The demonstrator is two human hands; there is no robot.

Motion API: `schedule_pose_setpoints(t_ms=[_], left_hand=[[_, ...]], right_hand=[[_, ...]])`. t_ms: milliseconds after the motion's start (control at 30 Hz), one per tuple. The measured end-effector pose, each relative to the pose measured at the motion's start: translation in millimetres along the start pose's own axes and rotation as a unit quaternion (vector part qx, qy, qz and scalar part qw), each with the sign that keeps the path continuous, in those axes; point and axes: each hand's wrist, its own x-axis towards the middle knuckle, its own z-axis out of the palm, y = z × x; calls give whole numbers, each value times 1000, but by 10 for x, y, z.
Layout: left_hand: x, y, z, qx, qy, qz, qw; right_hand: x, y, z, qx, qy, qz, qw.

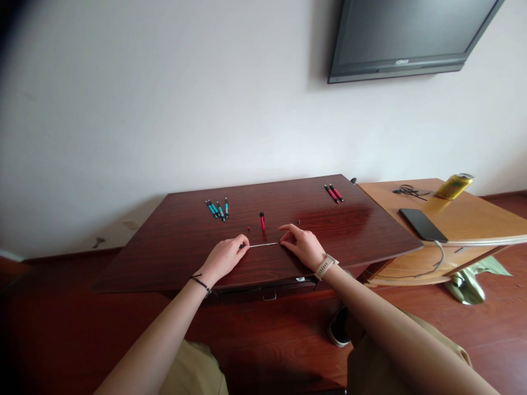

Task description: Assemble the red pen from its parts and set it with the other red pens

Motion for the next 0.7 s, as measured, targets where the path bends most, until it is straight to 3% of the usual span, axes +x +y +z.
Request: schedule_pose_setpoints(t_ms=[133, 267, 700], left_hand=[[34, 8, 8, -2, -5, 4, 1000], [32, 15, 4, -4, -4, 5, 1000], [33, 25, 47, -7, 2, 15, 1000]], right_hand=[[-47, 36, -109, 7, 11, -2, 1000], [-91, 110, -187, 0, -16, -6, 1000], [-91, 47, -122, -38, -24, -6, 999]])
